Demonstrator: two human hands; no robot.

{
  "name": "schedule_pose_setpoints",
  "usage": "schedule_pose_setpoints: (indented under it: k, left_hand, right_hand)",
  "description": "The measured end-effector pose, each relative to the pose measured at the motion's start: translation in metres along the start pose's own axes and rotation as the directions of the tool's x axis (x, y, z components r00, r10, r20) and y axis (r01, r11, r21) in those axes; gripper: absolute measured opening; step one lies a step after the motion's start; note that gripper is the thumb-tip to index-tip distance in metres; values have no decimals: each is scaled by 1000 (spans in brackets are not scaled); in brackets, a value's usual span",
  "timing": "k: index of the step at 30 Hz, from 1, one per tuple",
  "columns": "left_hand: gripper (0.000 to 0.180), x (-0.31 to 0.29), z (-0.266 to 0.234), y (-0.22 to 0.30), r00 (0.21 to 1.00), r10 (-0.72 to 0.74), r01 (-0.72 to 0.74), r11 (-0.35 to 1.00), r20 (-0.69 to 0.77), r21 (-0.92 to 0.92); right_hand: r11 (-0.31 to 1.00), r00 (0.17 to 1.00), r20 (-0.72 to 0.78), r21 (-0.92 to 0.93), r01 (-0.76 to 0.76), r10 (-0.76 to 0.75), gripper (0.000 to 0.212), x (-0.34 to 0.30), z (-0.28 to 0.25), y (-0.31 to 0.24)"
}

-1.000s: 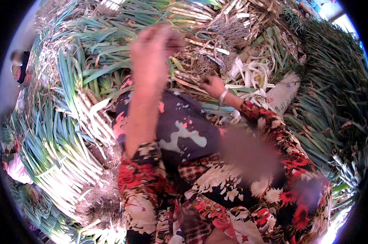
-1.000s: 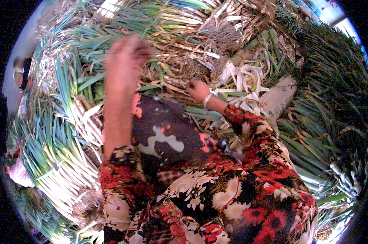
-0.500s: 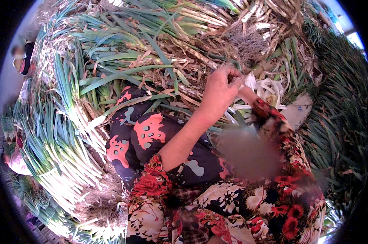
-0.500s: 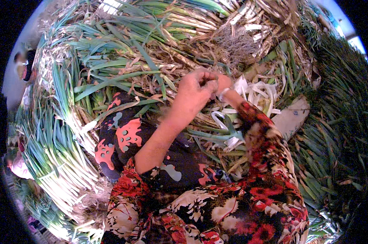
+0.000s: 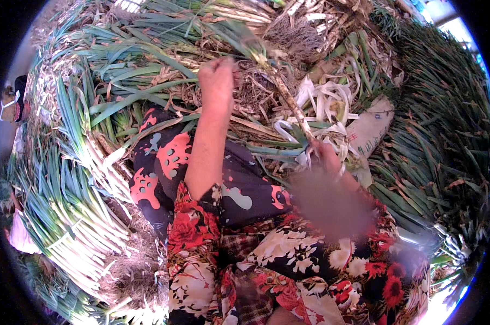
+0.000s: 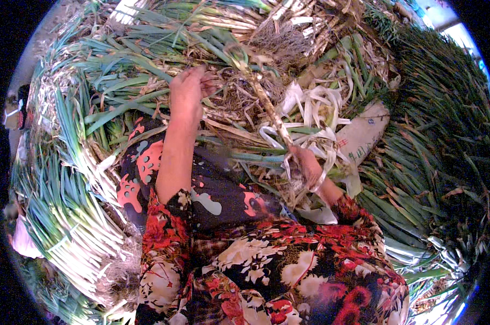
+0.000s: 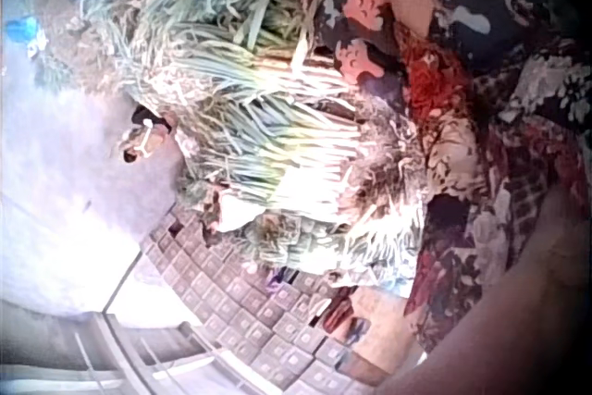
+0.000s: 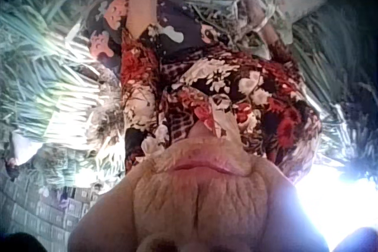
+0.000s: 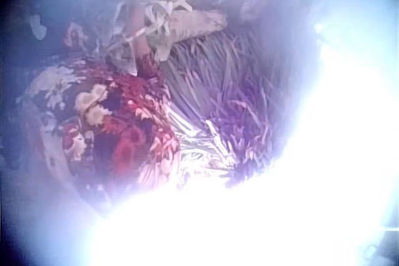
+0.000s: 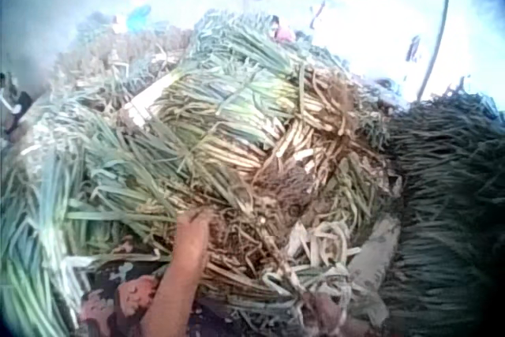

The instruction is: The person peels and cleans leeks by hand, removing the outer layers and loose leaves from each stalk before placing it in a pile.

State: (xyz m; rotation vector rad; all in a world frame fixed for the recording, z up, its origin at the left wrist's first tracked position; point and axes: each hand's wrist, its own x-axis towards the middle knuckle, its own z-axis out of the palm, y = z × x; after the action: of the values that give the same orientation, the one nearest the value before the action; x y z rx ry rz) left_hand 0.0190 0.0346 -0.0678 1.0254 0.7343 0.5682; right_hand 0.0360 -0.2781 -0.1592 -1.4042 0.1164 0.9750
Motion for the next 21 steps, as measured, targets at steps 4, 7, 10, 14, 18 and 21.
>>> schedule_pose_setpoints:
  k: [4,7,10,14,18,21]
  left_hand:
    - [19,17,-23,-2,980,-168,163,985,-102,-54]
    - [35,12,-5,3,983,-146,170,947,108,-272]
    - [33,2,-19,23,995,-100,91,919,-2,-382]
    - [30,11,-13,7,985,-70,145,829,157,-540]
    - [28,0,-21,24,990,20,64,812,137,-580]
    - [26,2,-14,12,976,17,102,844,216,-526]
  right_hand:
    - [947,992,75,-296,123,-106,30,-17,8,-5]
    - [819,980,117,-539,197,-159,30,-41,2,-5]
    - [662,955,269,-695,281,-123,31,-57,11,-6]
    - [689,966,240,-716,108,99,32,-70,-1,8]
    - [608,920,346,-696,382,-183,33,-15,31,8]
    - [244,663,456,-683,688,-594,31,28,113,-53]
